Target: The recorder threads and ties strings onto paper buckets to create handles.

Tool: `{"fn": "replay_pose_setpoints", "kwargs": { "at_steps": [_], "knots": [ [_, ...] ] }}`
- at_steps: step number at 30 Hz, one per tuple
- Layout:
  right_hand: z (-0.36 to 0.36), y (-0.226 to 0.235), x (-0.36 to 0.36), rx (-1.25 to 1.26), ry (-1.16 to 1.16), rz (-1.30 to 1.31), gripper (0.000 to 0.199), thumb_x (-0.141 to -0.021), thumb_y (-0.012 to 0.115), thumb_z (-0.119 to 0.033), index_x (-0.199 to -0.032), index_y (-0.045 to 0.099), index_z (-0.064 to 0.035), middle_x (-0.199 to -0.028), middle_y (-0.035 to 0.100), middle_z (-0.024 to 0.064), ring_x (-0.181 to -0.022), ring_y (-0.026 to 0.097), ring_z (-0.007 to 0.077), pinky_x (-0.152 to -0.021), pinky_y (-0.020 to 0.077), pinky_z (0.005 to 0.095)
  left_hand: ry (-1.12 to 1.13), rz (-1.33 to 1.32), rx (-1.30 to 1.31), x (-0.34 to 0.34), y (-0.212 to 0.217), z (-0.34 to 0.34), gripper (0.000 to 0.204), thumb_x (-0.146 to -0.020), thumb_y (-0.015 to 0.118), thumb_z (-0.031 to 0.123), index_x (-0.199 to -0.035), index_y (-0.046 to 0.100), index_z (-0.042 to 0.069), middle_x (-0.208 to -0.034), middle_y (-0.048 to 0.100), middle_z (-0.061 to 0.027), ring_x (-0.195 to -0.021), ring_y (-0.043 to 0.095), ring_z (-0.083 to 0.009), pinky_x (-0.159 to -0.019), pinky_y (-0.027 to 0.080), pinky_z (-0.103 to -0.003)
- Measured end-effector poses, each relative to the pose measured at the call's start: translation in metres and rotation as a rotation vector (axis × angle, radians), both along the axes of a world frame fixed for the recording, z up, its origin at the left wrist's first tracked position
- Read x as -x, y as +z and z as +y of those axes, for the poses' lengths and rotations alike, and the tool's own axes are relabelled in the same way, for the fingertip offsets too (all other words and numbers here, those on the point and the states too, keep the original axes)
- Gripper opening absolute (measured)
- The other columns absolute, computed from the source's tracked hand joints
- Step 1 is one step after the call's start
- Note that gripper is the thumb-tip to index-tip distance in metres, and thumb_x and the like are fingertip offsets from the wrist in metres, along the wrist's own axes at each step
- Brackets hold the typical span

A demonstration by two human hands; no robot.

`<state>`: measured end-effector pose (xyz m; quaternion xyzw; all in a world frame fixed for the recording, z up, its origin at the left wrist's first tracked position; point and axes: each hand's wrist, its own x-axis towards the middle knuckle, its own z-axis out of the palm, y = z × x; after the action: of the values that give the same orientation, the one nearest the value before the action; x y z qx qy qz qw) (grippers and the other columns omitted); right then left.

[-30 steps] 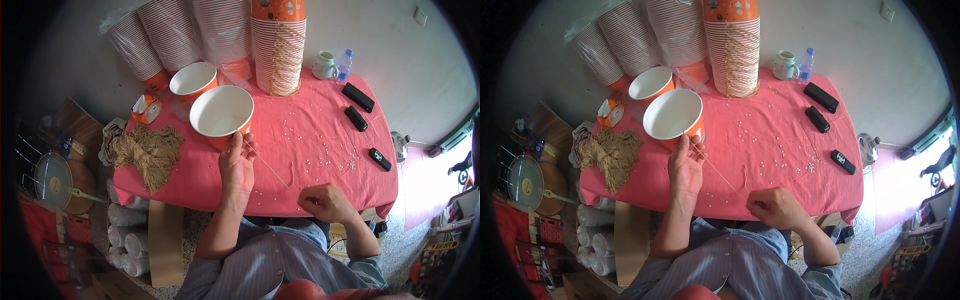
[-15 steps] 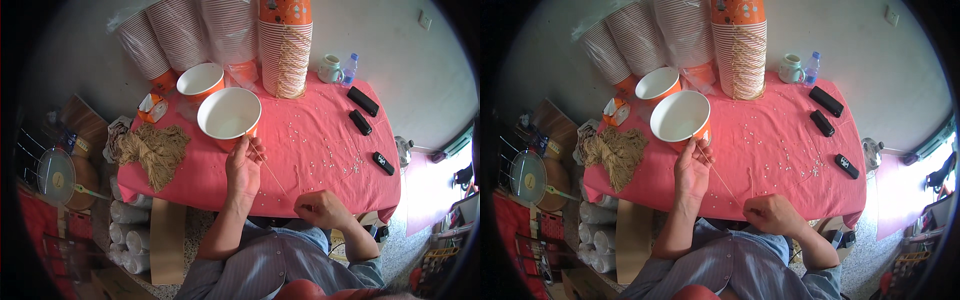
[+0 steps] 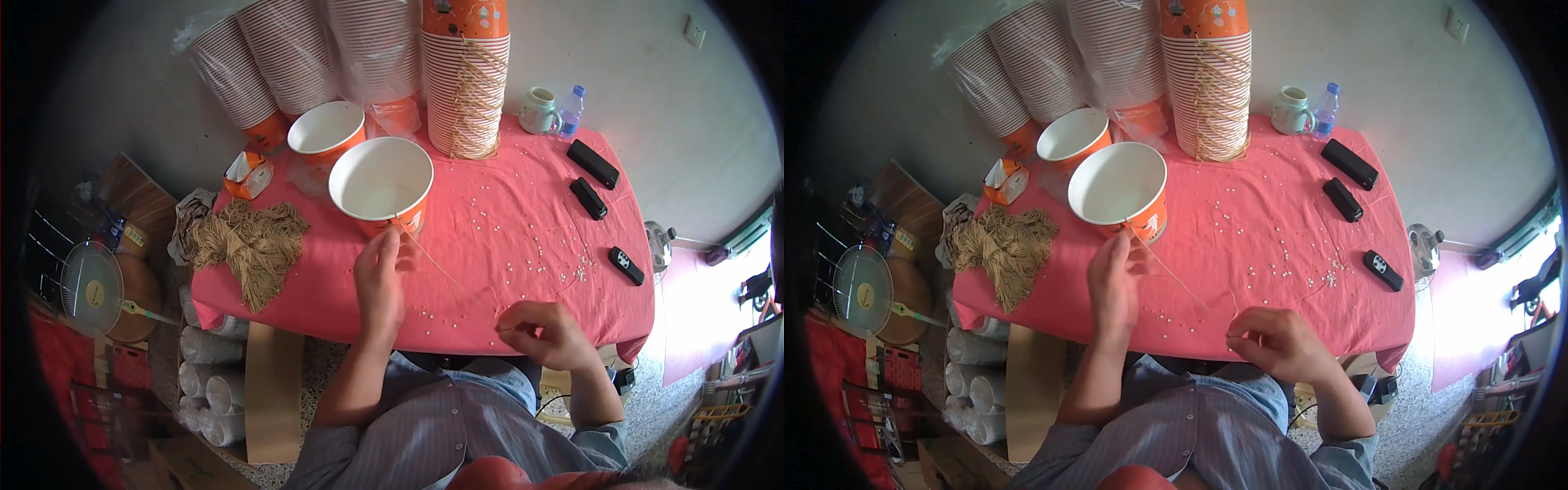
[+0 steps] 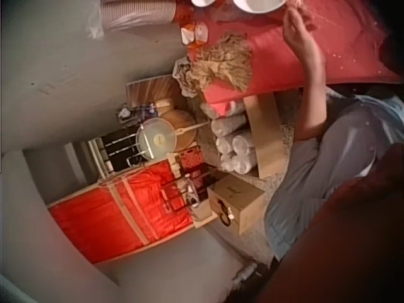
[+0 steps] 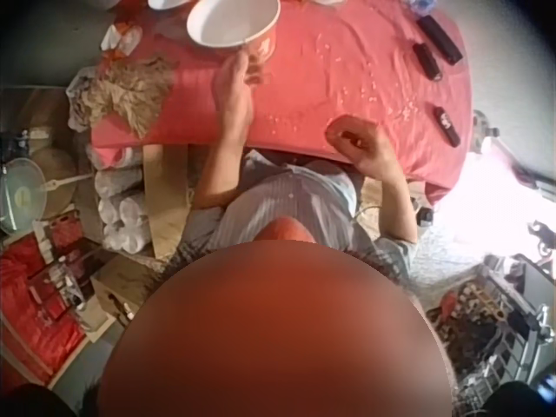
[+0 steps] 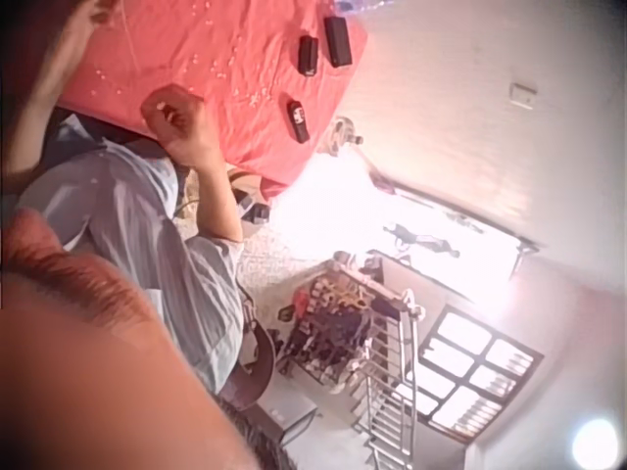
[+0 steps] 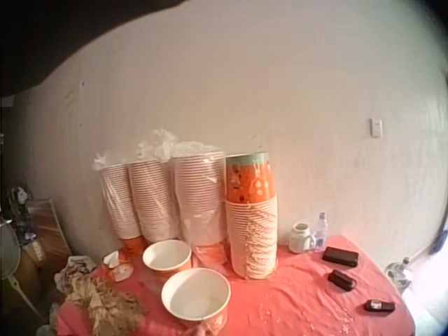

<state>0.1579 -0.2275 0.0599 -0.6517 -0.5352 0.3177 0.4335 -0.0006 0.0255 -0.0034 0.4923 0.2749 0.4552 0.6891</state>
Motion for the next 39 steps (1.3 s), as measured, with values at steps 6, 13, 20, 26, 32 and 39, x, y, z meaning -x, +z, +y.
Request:
{"fn": "replay_pose_setpoints", "kwargs": {
  "at_steps": [6,13,20,26,32,39],
  "knots": [
    [-0.010,0.018,-0.010,-0.090,0.001,0.388,0.008,-0.105,0.073,-0.004,-0.109,0.075,0.0030,-0.104,0.079,0.0087,-0.087,0.072,0.0097,-0.075,0.0584,0.0272,0.467,0.736,-1.398,0.016,0.037,0.020,0.037,-0.095,0.081,0.012,-0.131,0.074,0.007,-0.130,0.071,-0.0111,-0.133,0.063,-0.0329,-0.124,0.036,-0.066],
    [0.061,0.106,-0.008,-0.286,0.130,0.434,0.012,-0.107,0.068,-0.008,-0.105,0.072,0.0026,-0.108,0.079,0.0118,-0.081,0.071,0.0104,-0.067,0.0565,0.0268,0.346,0.654,-1.474,0.011,0.028,0.053,0.027,-0.093,0.085,0.018,-0.119,0.077,0.013,-0.104,0.077,0.0009,-0.107,0.072,-0.0224,-0.127,0.032,-0.065],
    [0.154,0.158,-0.007,-0.429,0.162,0.402,0.023,-0.111,0.065,-0.023,-0.104,0.070,-0.0016,-0.104,0.080,0.0144,-0.069,0.070,0.0141,-0.058,0.0523,0.0279,0.316,0.624,-1.476,0.002,0.033,0.041,0.014,-0.095,0.083,0.019,-0.107,0.079,0.014,-0.098,0.077,0.0029,-0.099,0.072,-0.0192,-0.125,0.034,-0.064],
    [0.159,0.162,-0.015,-0.492,0.223,0.595,0.022,-0.113,0.061,-0.023,-0.113,0.070,-0.0024,-0.096,0.079,0.0135,-0.062,0.070,0.0156,-0.053,0.0529,0.0267,0.339,0.657,-1.490,-0.001,0.036,0.039,0.011,-0.097,0.080,0.019,-0.106,0.077,0.013,-0.092,0.075,0.0013,-0.091,0.071,-0.0200,-0.124,0.037,-0.061],
    [0.139,0.147,-0.019,-0.620,0.259,0.793,0.020,-0.114,0.060,-0.020,-0.120,0.068,-0.0032,-0.098,0.081,0.0145,-0.068,0.075,0.0167,-0.055,0.0568,0.0261,0.288,0.721,-1.488,-0.017,0.045,0.025,0.019,-0.098,0.079,0.021,-0.114,0.075,0.011,-0.084,0.072,-0.0032,-0.083,0.069,-0.0239,-0.087,0.051,-0.049],
    [0.134,0.134,-0.020,-0.638,0.175,0.895,0.023,-0.113,0.060,-0.015,-0.132,0.062,-0.0036,-0.111,0.079,0.0174,-0.078,0.079,0.0219,-0.058,0.0629,0.0292,0.297,0.444,-1.269,-0.025,0.076,0.005,0.021,-0.102,0.070,0.009,-0.122,0.072,0.002,-0.117,0.076,-0.0185,-0.110,0.074,-0.0383,-0.091,0.059,-0.046]
  ]
}}
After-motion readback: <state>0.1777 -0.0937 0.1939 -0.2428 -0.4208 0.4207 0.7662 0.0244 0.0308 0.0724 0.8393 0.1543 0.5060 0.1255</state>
